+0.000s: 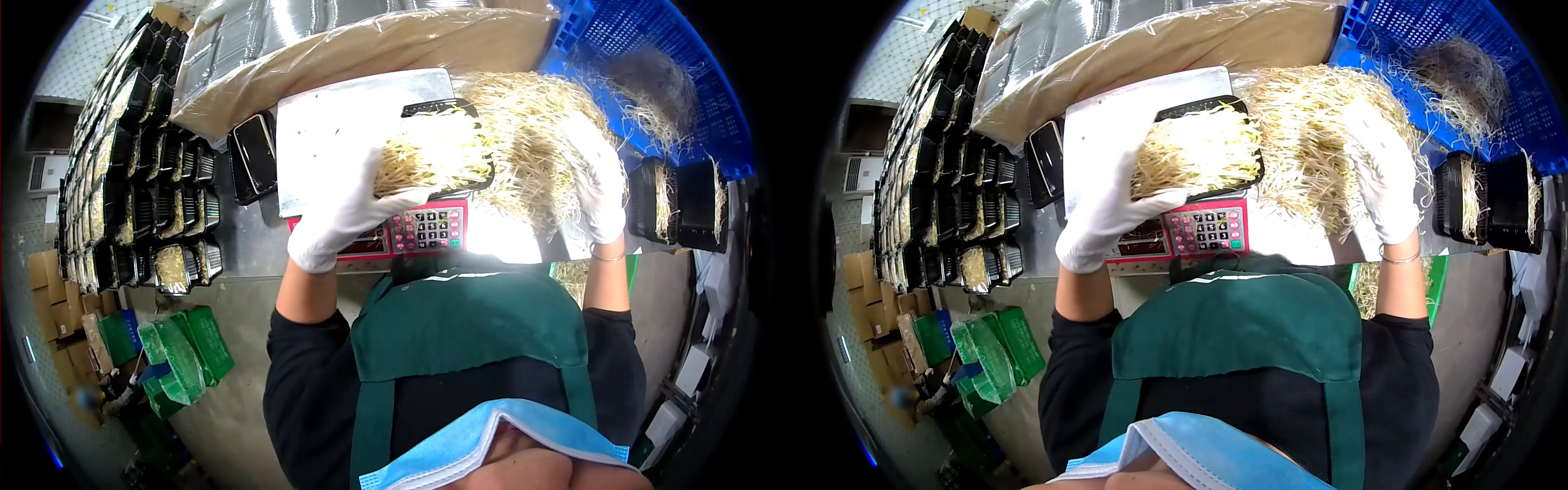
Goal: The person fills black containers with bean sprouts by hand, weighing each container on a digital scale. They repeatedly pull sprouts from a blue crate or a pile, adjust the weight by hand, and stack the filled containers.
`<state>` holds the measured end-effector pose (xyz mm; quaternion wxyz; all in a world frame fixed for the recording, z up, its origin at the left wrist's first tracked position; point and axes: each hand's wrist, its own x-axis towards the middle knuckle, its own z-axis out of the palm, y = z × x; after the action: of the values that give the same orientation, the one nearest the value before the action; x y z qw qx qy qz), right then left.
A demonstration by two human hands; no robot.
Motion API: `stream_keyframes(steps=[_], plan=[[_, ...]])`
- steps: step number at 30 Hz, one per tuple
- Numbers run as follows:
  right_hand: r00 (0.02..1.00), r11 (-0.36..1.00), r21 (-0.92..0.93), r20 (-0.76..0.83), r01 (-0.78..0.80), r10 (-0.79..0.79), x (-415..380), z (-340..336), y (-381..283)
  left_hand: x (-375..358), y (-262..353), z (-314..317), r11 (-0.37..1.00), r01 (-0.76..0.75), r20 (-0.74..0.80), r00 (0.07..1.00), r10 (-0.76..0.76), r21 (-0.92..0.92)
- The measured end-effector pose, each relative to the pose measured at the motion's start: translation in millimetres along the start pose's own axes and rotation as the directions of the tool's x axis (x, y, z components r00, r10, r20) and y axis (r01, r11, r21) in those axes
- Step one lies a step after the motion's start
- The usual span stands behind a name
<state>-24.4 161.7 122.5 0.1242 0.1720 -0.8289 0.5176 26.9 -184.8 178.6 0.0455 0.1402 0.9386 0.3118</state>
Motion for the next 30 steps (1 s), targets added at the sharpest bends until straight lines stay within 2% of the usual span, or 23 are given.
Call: stream_keyframes(steps=[1,2,3,5,6,7,9,10,11,12,13,15,16,19,20,21,23,24,25,26,27,29,30], plan=[[0.951,0.897,-0.317,0.067,0.308,-0.303,2.9,3.1,-14.5,-10.7,-15.1,9.8,0.981,-0.195,-0.311,0.932,0.187,0.005],[0.976,0.962,-0.168,0.043,0.216,-0.212,0.1,21.8,-28.2,-12.4,-27.3,25.8,0.973,-0.223,-0.48,0.861,0.167,-0.062],[0.993,0.993,-0.015,0.036,0.115,-0.114,-1.9,43.7,-41.3,-11.3,-32.4,34.7,0.978,-0.199,-0.506,0.851,0.141,-0.061],[0.955,0.973,0.07,0.185,0.221,-0.231,20.9,75.7,-56.5,-6.4,-25.2,39.0,0.975,-0.186,-0.423,0.879,0.222,0.124],[0.939,0.967,0.013,0.237,0.255,-0.251,35.6,89.1,-71.3,2.9,-37.6,54.9,0.934,-0.306,-0.445,0.821,0.357,0.185],[0.938,0.966,0.01,0.236,0.259,-0.254,38.7,104.1,-82.4,6.0,-34.4,55.8,0.923,-0.338,-0.4,0.832,0.385,0.185],[0.941,0.964,-0.205,0.326,0.168,-0.094,45.7,126.8,-96.0,25.0,-17.5,44.2,0.954,-0.242,-0.267,0.921,0.283,0.176],[0.944,0.961,-0.209,0.311,0.18,-0.109,43.4,134.7,-92.3,25.6,-29.0,53.3,0.968,-0.202,-0.216,0.949,0.231,0.15],[0.947,0.958,-0.215,0.296,0.189,-0.121,38.0,145.7,-82.3,22.7,-26.2,54.8,0.929,-0.162,-0.241,0.938,0.25,0.333],[0.827,0.776,-0.293,0.269,0.559,-0.494,40.5,152.5,-69.4,27.3,-29.4,53.1,0.952,-0.181,-0.197,0.952,0.232,0.247],[0.829,0.776,-0.3,0.275,0.555,-0.487,45.0,153.1,-55.8,31.2,-33.1,53.2,0.969,-0.194,-0.146,0.966,0.216,0.152],[0.761,0.786,-0.296,0.569,0.542,-0.311,51.2,149.5,-58.8,38.3,-42.4,54.3,0.954,-0.253,-0.191,0.941,0.281,0.16],[0.807,0.829,-0.368,0.569,0.422,-0.159,54.2,151.7,-66.3,42.4,-46.7,52.5,0.958,-0.244,-0.129,0.956,0.264,0.151],[0.8,0.745,-0.379,0.497,0.549,-0.337,57.6,136.3,-84.1,34.6,-40.3,41.5,0.951,-0.259,-0.128,0.951,0.282,0.17],[0.836,0.843,-0.3,0.475,0.447,-0.275,61.3,123.8,-101.3,29.9,-31.0,33.6,0.955,-0.237,-0.164,0.95,0.267,0.181],[0.835,0.84,-0.3,0.475,0.452,-0.279,69.2,120.2,-102.9,30.3,-28.0,35.3,0.954,-0.175,-0.163,0.962,0.218,0.245],[0.884,0.772,-0.435,0.287,0.463,-0.369,90.2,117.2,-101.1,29.3,-24.8,31.5,0.933,-0.233,-0.245,0.921,0.302,0.273],[0.919,0.764,-0.535,0.345,0.36,-0.192,112.4,116.7,-99.4,30.0,-10.3,17.2,0.957,-0.172,-0.17,0.962,0.214,0.232],[0.923,0.717,-0.595,0.337,0.363,-0.188,136.4,118.3,-90.5,27.9,-9.9,16.9,0.946,-0.151,-0.175,0.963,0.207,0.289],[0.935,0.746,-0.635,0.351,0.202,0.045,166.3,117.6,-94.3,23.9,-7.4,14.8,0.95,-0.143,-0.196,0.96,0.201,0.276],[0.971,0.732,-0.647,0.22,0.214,-0.089,192.5,123.8,-71.4,20.5,-3.7,10.9,0.954,-0.136,-0.218,0.956,0.197,0.266],[0.998,0.797,-0.601,-0.058,-0.059,0.03,255.2,130.8,-39.5,17.6,-6.4,9.5,0.942,-0.136,-0.263,0.939,0.221,0.308],[0.97,0.775,-0.583,-0.166,-0.243,0.179,277.7,129.9,-34.9,14.1,-8.6,10.0,0.939,-0.101,-0.251,0.949,0.189,0.328]])
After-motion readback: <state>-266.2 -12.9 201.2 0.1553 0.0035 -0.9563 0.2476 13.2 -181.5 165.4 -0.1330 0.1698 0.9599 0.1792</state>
